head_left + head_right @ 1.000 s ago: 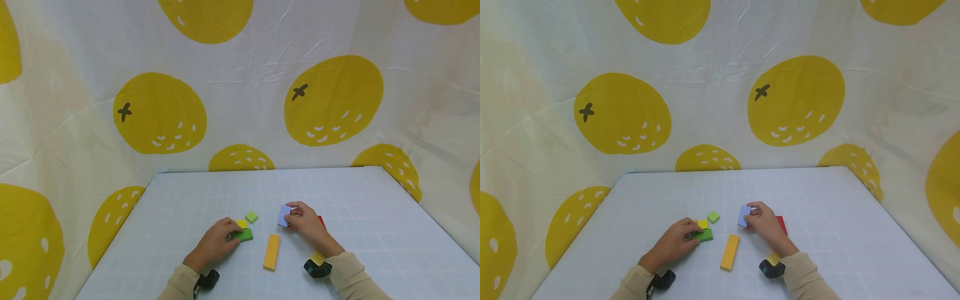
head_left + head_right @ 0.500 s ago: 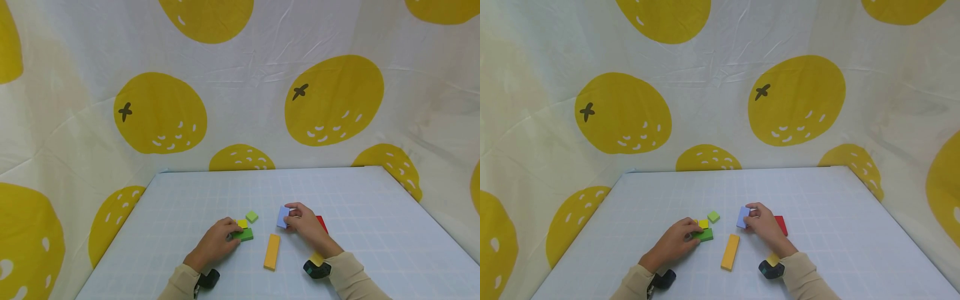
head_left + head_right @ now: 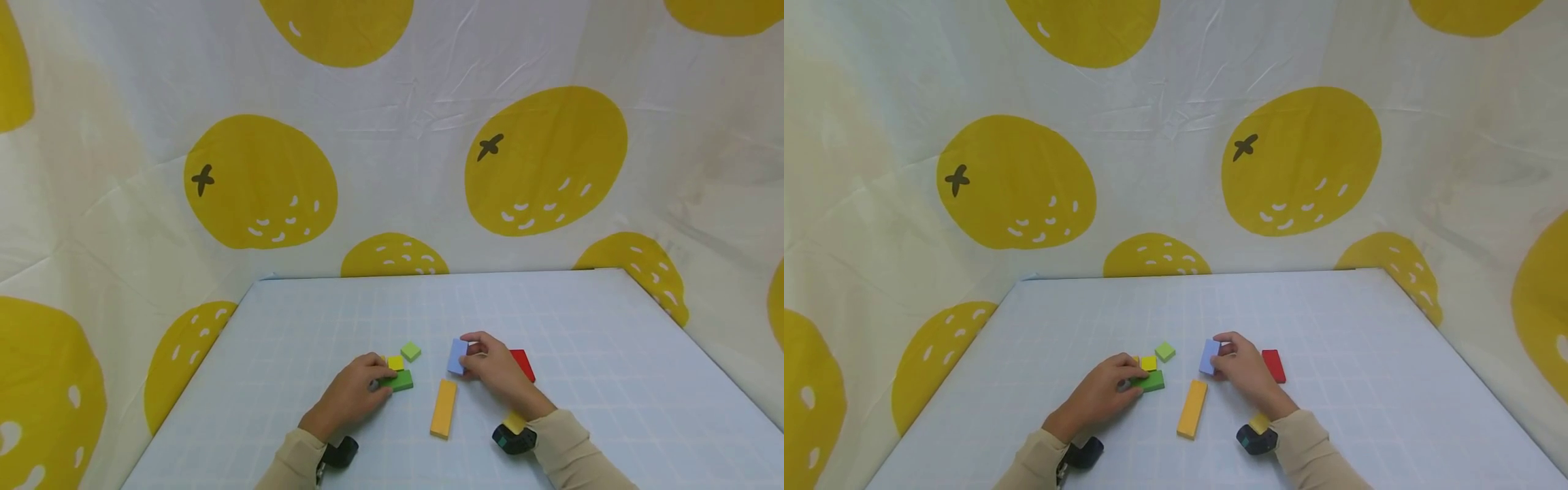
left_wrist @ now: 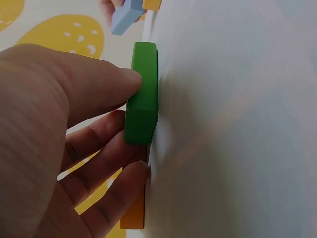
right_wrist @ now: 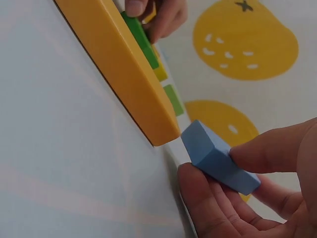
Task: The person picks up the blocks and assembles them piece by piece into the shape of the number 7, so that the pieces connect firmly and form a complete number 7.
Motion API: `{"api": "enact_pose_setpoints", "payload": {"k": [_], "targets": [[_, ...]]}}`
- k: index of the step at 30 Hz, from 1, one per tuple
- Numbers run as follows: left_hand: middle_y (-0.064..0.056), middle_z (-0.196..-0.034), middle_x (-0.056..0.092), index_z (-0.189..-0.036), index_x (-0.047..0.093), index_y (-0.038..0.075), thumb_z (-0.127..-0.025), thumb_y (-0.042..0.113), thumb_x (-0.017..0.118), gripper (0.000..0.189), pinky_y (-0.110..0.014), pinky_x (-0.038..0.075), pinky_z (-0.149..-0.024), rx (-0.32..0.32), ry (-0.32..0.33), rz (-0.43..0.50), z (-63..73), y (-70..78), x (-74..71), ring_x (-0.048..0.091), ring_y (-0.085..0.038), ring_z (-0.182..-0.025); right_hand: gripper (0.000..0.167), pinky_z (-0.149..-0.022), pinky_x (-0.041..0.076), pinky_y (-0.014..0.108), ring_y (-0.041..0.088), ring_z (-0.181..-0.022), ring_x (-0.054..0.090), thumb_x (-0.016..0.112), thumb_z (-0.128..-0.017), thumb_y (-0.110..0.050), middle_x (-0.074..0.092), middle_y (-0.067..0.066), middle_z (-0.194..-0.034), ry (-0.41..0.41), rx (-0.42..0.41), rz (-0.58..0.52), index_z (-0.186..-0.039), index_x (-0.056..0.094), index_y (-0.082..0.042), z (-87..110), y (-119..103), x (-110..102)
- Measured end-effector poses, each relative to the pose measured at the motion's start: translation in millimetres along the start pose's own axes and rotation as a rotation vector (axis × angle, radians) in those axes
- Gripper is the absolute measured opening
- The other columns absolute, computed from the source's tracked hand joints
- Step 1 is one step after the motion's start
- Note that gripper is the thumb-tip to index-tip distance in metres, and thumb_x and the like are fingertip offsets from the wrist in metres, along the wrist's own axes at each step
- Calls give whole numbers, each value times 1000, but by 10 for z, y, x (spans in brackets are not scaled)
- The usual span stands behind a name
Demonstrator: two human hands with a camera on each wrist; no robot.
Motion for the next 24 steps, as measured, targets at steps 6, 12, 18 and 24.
{"api": "enact_pose_setpoints", "payload": {"k": [6,12,18,24], "targets": [[10,-108,60,-117,76,21,-88,25,78,29,-33,53,-85,-3,-20,-3,15,-11,-17,54,-8,-98,42,-78,59,35,20,-83,68,71,-92,-12,59,11,-110,-16,0,37,-132,57,-11,0,23,37],[11,-111,61,-119,75,23,-89,26,77,30,-36,52,-90,8,-26,29,31,-53,-27,56,-9,-105,42,-78,59,34,19,-82,68,73,-92,-13,60,9,-108,-5,-5,76,-131,58,-11,-12,28,59],[9,-115,62,-120,74,26,-90,28,77,30,-38,52,-92,-5,-46,51,40,-96,-13,57,-10,-109,43,-79,59,34,18,-81,67,73,-91,-14,61,8,-107,2,-5,104,-131,59,-13,8,20,70],[7,-124,62,-122,73,27,-91,29,75,30,-39,51,-95,-7,-55,56,43,-110,-4,56,-13,-115,43,-79,59,34,17,-81,67,73,-91,-14,61,7,-107,4,-27,126,-131,59,-12,35,2,89]]}}
Point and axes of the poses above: each hand's wrist, its own z-axis away from the middle knuckle, its own x-axis out of the palm, y = z × x, the point moved 4 cm from there along -z, towards the middle knuckle
